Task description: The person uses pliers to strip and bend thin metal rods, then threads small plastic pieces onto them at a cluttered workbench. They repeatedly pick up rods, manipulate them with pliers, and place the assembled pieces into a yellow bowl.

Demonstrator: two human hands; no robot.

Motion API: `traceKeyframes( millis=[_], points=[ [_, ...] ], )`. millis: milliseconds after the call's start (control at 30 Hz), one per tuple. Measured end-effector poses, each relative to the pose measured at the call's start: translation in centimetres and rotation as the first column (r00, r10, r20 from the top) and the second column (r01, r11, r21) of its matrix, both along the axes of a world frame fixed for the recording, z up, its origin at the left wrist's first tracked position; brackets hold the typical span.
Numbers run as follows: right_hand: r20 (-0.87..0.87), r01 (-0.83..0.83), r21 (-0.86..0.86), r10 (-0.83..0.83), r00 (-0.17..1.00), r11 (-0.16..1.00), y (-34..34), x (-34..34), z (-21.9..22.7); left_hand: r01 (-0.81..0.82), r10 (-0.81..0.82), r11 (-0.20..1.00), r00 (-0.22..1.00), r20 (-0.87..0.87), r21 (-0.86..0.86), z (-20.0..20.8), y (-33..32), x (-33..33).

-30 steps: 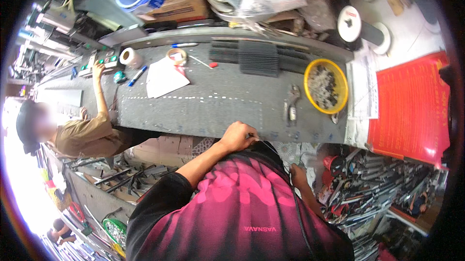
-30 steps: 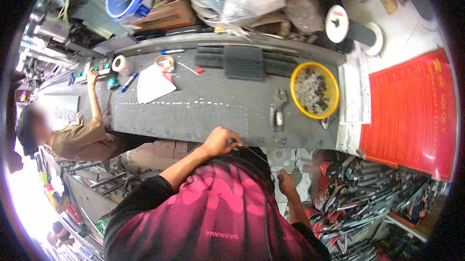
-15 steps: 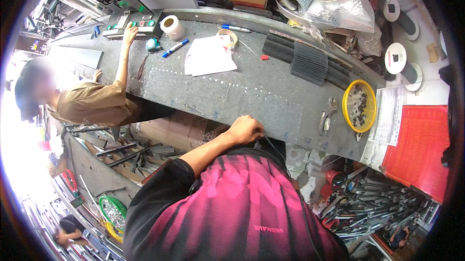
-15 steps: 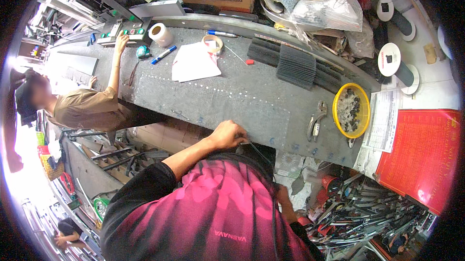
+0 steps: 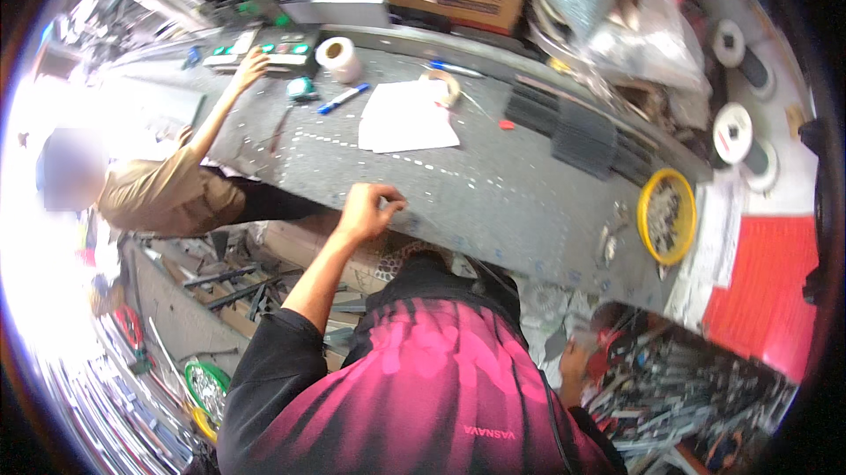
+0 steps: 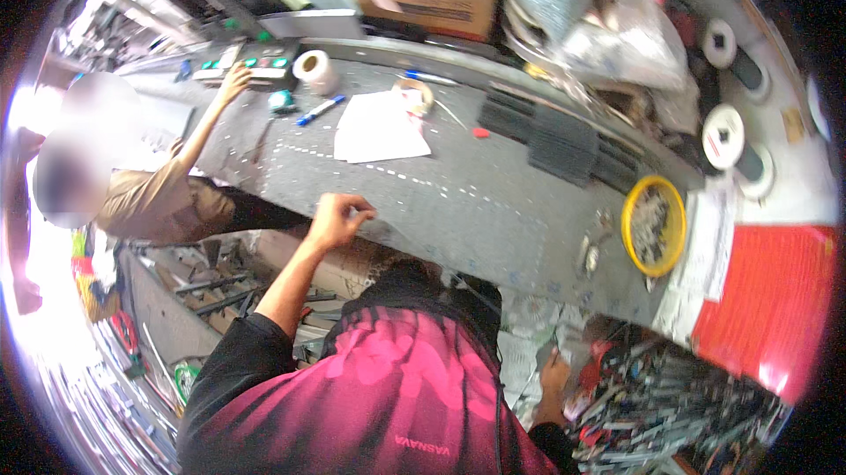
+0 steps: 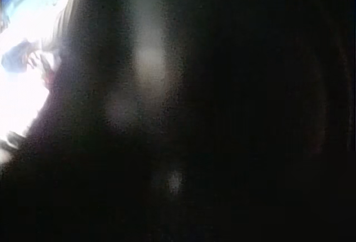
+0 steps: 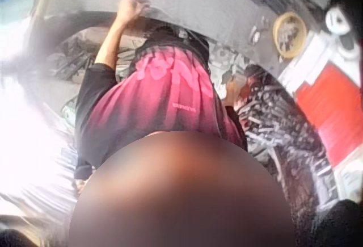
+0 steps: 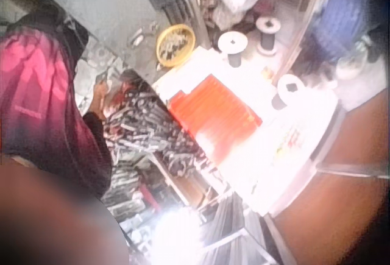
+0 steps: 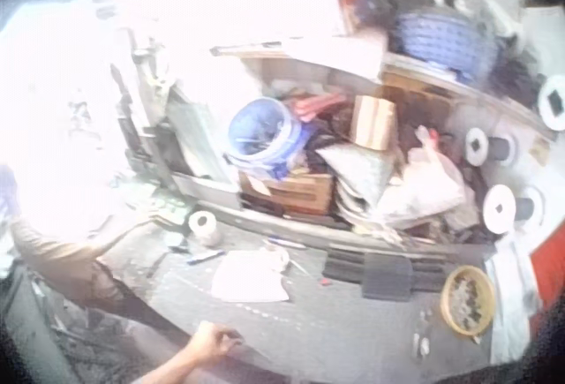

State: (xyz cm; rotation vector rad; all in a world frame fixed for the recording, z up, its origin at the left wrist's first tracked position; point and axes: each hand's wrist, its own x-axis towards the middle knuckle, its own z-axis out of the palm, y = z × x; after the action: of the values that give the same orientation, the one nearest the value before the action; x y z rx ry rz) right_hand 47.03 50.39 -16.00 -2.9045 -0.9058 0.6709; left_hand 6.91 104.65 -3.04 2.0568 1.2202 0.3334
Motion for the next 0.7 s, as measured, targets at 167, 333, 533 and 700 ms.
traceKeyframes(
  millis=[167, 333, 533, 700],
  points=[
    [-0.233, 0.108, -0.150, -0.141, 0.962, 0.983, -4.6, -3.2, -8.7, -0.046, 0.048, 0.998, 0.995, 0.092, -0.031, -0.9, -1.5, -1.7],
    [-0.422, -0.184, -0.109, 0.122, 0.898, 0.977, -9.4, 2.0, -13.8, -0.253, 0.252, 0.967, 0.966, -0.058, -0.018, -1.7, -0.6, -5.7],
    [-0.674, 0.726, 0.050, -0.513, 0.531, 0.686, -7.4, 9.5, -13.1, -0.349, 0.352, 0.931, 0.936, -0.015, 0.108, -1.5, 2.5, -11.2],
    [-0.708, 0.802, 0.041, -0.548, 0.445, 0.597, -5.2, 5.7, -8.1, -0.377, 0.378, 0.923, 0.926, 0.006, 0.080, -1.6, 2.1, -12.0]
  ],
)
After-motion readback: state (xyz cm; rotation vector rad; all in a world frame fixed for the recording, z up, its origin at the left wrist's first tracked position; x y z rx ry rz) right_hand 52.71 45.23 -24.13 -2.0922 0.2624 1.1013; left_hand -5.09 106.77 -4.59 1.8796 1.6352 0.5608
